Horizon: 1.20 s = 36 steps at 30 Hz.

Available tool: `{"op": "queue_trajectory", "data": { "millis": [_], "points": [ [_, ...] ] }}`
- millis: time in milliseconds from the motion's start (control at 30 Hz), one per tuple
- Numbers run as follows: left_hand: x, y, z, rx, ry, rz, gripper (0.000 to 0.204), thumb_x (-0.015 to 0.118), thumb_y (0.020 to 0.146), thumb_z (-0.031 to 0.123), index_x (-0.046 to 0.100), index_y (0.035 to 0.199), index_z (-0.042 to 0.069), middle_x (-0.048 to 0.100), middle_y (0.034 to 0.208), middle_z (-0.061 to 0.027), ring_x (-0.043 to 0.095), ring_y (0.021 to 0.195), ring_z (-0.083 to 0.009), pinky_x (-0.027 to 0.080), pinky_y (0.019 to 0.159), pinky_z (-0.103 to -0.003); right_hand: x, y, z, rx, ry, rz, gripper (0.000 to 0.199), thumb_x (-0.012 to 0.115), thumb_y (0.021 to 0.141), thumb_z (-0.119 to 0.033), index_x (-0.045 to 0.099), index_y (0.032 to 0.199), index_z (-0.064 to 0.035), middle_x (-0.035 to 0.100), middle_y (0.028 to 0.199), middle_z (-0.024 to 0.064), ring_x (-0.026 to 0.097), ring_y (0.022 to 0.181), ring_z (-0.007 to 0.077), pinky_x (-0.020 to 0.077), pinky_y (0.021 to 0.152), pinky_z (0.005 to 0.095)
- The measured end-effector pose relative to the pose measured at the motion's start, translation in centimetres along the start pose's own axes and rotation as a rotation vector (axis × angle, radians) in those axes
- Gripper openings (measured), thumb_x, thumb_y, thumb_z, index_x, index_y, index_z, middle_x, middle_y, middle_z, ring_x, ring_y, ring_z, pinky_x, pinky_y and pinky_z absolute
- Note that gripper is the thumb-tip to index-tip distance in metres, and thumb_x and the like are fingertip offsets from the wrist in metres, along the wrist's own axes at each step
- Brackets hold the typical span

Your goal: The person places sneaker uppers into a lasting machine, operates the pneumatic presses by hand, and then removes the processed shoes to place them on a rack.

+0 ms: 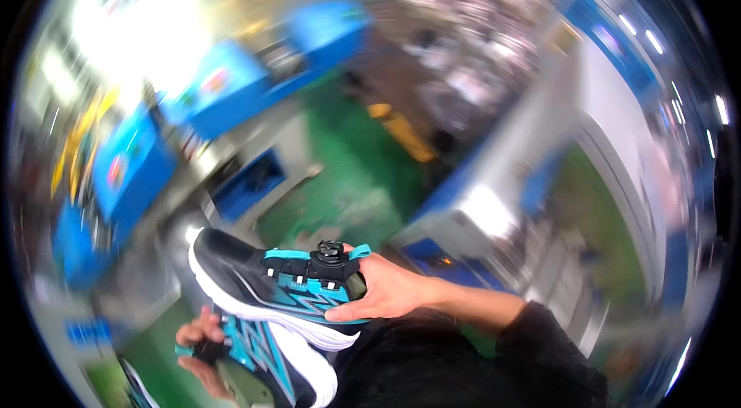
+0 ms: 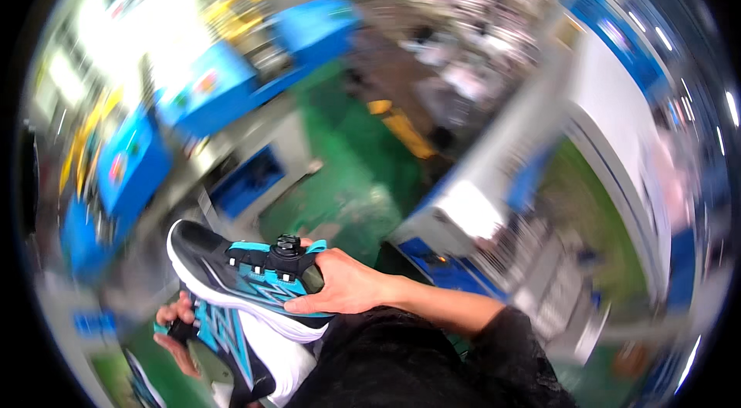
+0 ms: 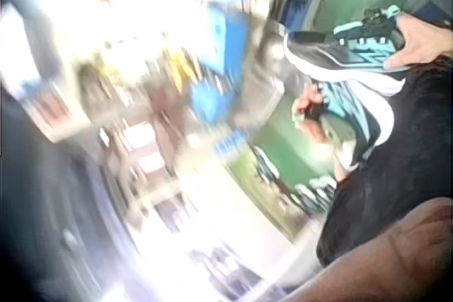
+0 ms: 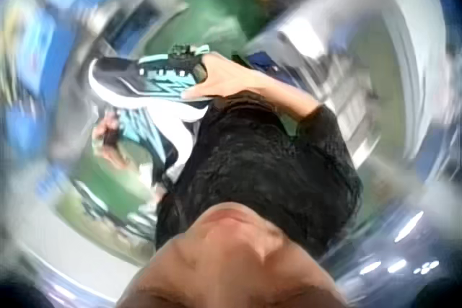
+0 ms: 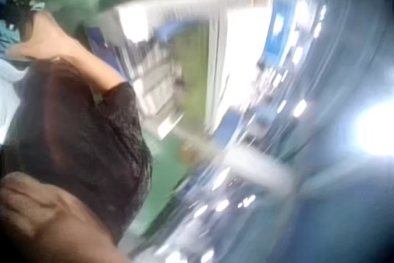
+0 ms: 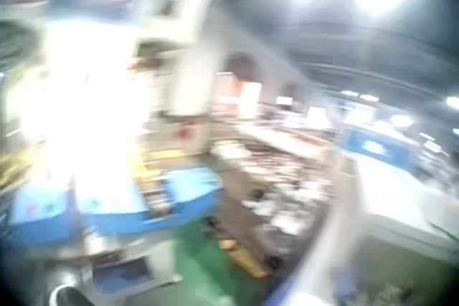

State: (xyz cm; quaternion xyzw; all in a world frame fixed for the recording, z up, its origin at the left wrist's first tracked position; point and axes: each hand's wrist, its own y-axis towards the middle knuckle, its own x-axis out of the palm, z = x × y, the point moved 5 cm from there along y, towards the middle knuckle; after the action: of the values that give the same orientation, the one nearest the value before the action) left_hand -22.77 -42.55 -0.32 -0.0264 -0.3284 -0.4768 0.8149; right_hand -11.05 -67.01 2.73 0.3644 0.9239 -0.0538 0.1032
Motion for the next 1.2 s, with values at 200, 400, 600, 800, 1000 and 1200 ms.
{"op": "queue_trajectory", "data": {
  "millis": [200,400,600,800,1000,1200],
  "points": [
    [28.3,-7.4,-12.9,-0.455,-0.419,-0.641,0.056,0.049,0.085,0.063,0.042,0.09,0.008,0.054,0.076,-0.0062,0.052,0.091,-0.0228,0.024,0.108,-0.042,-16.0,-30.6,2.5,0.213,0.1,0.742,0.07,0.081,0.07,-0.032,0.047,0.12,0.0022,0.057,0.11,0.0151,0.054,0.103,0.0234,0.0408,0.095,0.0377],
    [47.0,-20.1,-19.4,-0.913,-0.437,-1.048,0.024,0.062,0.068,0.023,0.045,0.073,0.007,0.055,0.068,-0.0076,0.052,0.083,-0.0239,0.037,0.093,-0.039,-11.8,-57.4,5.2,0.753,-0.221,1.744,0.071,0.07,0.073,-0.011,0.036,0.134,0.0073,0.053,0.122,0.0202,0.052,0.113,0.0276,0.038,0.1,0.036],
    [58.9,-27.5,-30.7,-0.469,0.327,-1.782,0.027,0.058,0.073,0.006,0.056,0.099,0.0,0.062,0.094,-0.0089,0.057,0.095,-0.0215,0.044,0.087,-0.032,-22.1,-56.9,8.4,0.769,-0.46,1.918,0.066,0.061,0.083,-0.011,0.029,0.137,0.0084,0.043,0.134,0.0238,0.043,0.125,0.0339,0.0312,0.105,0.0379],
    [51.6,-19.2,-24.1,-0.175,0.214,-1.471,0.033,0.058,0.078,0.002,0.056,0.111,0.002,0.06,0.11,-0.0131,0.058,0.104,-0.0264,0.044,0.092,-0.035,-18.4,-41.4,5.8,-0.062,-0.55,1.998,0.036,0.045,0.088,0.0,0.04,0.123,0.0091,0.047,0.125,0.0243,0.048,0.117,0.0338,0.038,0.102,0.0425],
    [22.4,-9.7,-12.3,-0.238,0.576,-0.772,0.029,0.062,0.079,0.002,0.057,0.107,0.0,0.061,0.105,-0.0134,0.06,0.098,-0.0245,0.047,0.087,-0.032,-4.2,-16.8,0.4,-0.357,-0.244,0.773,0.015,0.053,0.082,0.001,0.057,0.097,0.0047,0.063,0.092,0.0157,0.061,0.092,0.0253,0.0443,0.094,0.0393],
    [-20.9,-16.1,1.7,0.124,1.36,0.191,0.023,0.055,0.079,0.007,0.058,0.102,0.006,0.06,0.093,-0.0169,0.059,0.088,-0.0349,0.048,0.076,-0.043,17.1,-6.2,-1.2,-0.193,-0.377,0.234,0.022,0.062,0.084,-0.007,0.06,0.104,0.0018,0.063,0.096,0.0077,0.059,0.086,0.0173,0.0473,0.08,0.0301]
  ]
}}
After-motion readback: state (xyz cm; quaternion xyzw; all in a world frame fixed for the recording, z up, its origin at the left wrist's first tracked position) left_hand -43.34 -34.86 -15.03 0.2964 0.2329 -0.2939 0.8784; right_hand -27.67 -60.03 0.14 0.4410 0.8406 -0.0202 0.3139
